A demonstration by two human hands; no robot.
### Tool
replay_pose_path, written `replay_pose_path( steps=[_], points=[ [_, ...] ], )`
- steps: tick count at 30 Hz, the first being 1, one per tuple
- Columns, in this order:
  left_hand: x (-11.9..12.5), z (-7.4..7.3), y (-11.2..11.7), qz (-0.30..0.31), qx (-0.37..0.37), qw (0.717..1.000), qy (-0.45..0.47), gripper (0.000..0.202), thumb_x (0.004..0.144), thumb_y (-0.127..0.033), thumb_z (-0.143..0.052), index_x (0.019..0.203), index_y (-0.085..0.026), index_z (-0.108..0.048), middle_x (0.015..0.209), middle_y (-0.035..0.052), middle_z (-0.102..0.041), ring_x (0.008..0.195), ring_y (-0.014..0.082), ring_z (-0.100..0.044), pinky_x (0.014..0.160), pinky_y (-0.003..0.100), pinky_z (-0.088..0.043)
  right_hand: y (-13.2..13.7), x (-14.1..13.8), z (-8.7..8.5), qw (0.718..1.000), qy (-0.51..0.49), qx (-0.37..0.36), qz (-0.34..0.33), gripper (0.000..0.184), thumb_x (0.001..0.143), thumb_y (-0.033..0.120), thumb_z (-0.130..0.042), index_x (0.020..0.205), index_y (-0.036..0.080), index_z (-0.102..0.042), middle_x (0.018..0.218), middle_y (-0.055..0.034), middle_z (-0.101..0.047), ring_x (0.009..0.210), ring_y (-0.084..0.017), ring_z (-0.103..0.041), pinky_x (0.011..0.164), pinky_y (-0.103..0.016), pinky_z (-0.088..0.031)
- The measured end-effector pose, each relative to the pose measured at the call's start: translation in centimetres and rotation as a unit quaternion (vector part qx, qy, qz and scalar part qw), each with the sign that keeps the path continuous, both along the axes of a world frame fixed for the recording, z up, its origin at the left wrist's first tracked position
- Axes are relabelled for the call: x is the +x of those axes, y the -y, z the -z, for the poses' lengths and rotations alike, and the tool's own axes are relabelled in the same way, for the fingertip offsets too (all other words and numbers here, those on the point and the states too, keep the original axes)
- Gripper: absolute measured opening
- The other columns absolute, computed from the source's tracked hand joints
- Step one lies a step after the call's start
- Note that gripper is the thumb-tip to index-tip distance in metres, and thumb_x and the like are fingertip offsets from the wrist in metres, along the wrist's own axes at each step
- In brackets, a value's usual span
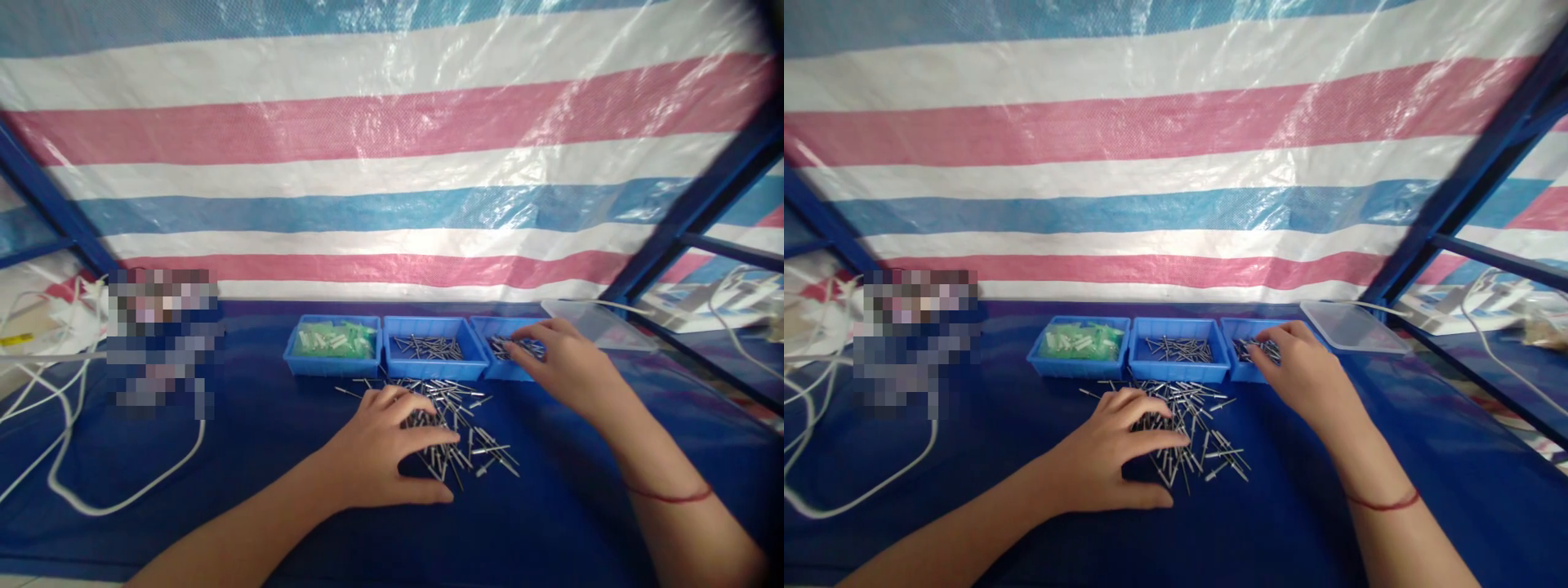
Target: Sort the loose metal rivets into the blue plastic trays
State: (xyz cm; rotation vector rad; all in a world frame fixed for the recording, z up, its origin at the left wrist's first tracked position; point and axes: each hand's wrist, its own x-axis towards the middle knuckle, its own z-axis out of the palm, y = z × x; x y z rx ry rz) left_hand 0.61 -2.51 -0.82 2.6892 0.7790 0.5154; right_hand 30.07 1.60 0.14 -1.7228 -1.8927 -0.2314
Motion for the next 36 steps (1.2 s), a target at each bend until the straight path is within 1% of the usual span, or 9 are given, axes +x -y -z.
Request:
replay_pose_path(
  steps=[4, 8, 11, 15, 20, 24, 28, 32, 36],
  points=[
    [0.0, 0.6, 0.0, 0.013, 0.027, 0.998, -0.051, 0.045, 0.082, -0.059, -0.056, 0.12, -0.036, -0.058, 0.13, 0.0039, -0.051, 0.115, 0.0281, -0.043, 0.09, 0.043, -0.032, 1.1, -0.2, -1.2, 0.988, -0.032, -0.109, -0.101, 0.029, 0.085, 0.045, -0.052, 0.089, 0.021, -0.067, 0.085, -0.0055, -0.064, 0.064, -0.017, -0.058, 0.063, -0.031, -0.045],
    [0.2, 0.9, -0.2, -0.006, 0.036, 0.998, -0.061, 0.032, 0.087, -0.051, -0.054, 0.113, -0.034, -0.061, 0.123, 0.0021, -0.055, 0.11, 0.0245, -0.046, 0.086, 0.039, -0.032, 3.0, -1.5, -1.7, 0.918, -0.083, -0.313, -0.229, 0.031, 0.079, 0.049, -0.06, 0.095, 0.022, -0.064, 0.079, -0.0013, -0.063, 0.064, -0.014, -0.059, 0.056, -0.024, -0.045],
    [0.3, 0.9, -0.1, -0.033, 0.043, 0.997, -0.046, 0.031, 0.086, -0.048, -0.057, 0.112, -0.032, -0.062, 0.121, 0.0031, -0.056, 0.112, 0.026, -0.046, 0.088, 0.04, -0.033, 3.8, -2.1, -0.4, 0.882, -0.115, -0.384, -0.25, 0.043, 0.072, 0.044, -0.069, 0.107, 0.022, -0.057, 0.094, -0.0032, -0.062, 0.062, -0.012, -0.06, 0.055, -0.023, -0.046],
    [0.3, 1.0, 0.0, -0.057, 0.065, 0.996, -0.024, 0.042, 0.082, -0.051, -0.06, 0.119, -0.031, -0.058, 0.135, 0.0075, -0.047, 0.123, 0.0333, -0.037, 0.097, 0.05, -0.027, 4.2, -2.7, 1.0, 0.892, -0.108, -0.354, -0.26, 0.047, 0.068, 0.032, -0.073, 0.11, 0.024, -0.053, 0.097, -0.0017, -0.06, 0.056, -0.01, -0.056, 0.051, -0.022, -0.043],
    [0.2, 1.2, -0.1, -0.061, 0.055, 0.996, -0.028, 0.064, 0.075, -0.057, -0.063, 0.133, -0.032, -0.047, 0.148, 0.0107, -0.032, 0.133, 0.039, -0.025, 0.103, 0.061, -0.019, 4.3, -4.0, 0.6, 0.902, -0.076, -0.323, -0.278, 0.042, 0.064, 0.02, -0.073, 0.102, 0.025, -0.057, 0.097, 0.0, -0.057, 0.063, -0.011, -0.055, 0.055, -0.022, -0.041],
    [0.1, 1.3, -0.2, -0.046, 0.031, 0.998, -0.024, 0.062, 0.08, -0.056, -0.058, 0.133, -0.027, -0.048, 0.147, 0.0118, -0.033, 0.132, 0.0356, -0.03, 0.105, 0.055, -0.027, 4.0, -5.1, 0.4, 0.902, -0.052, -0.308, -0.297, 0.02, 0.073, 0.016, -0.063, 0.092, 0.022, -0.059, 0.088, -0.0006, -0.058, 0.064, -0.012, -0.055, 0.058, -0.022, -0.04],
    [0.2, 1.4, -0.3, -0.04, 0.025, 0.999, -0.019, 0.059, 0.081, -0.054, -0.057, 0.131, -0.024, -0.049, 0.143, 0.0123, -0.04, 0.131, 0.0336, -0.033, 0.106, 0.051, -0.029, 3.5, -6.3, 0.4, 0.909, -0.025, -0.284, -0.305, 0.011, 0.076, 0.012, -0.057, 0.083, 0.02, -0.058, 0.079, -0.0009, -0.058, 0.062, -0.012, -0.054, 0.056, -0.023, -0.037],
    [0.5, 1.4, -0.3, -0.045, 0.022, 0.999, 0.001, 0.051, 0.083, -0.046, -0.059, 0.128, -0.021, -0.052, 0.135, 0.013, -0.047, 0.126, 0.0311, -0.04, 0.105, 0.047, -0.033, 3.3, -7.4, 0.2, 0.922, 0.001, -0.241, -0.303, 0.013, 0.079, 0.007, -0.05, 0.074, 0.019, -0.054, 0.075, -0.0019, -0.057, 0.063, -0.013, -0.054, 0.058, -0.024, -0.037],
    [0.7, 1.4, -0.3, -0.05, 0.014, 0.998, 0.02, 0.038, 0.086, -0.035, -0.058, 0.122, -0.02, -0.055, 0.127, 0.0116, -0.053, 0.117, 0.0269, -0.048, 0.101, 0.042, -0.039, 3.2, -7.7, 0.2, 0.926, 0.005, -0.217, -0.31, 0.014, 0.08, 0.007, -0.051, 0.076, 0.019, -0.056, 0.076, -0.002, -0.057, 0.063, -0.014, -0.055, 0.06, -0.026, -0.039]
  ],
)
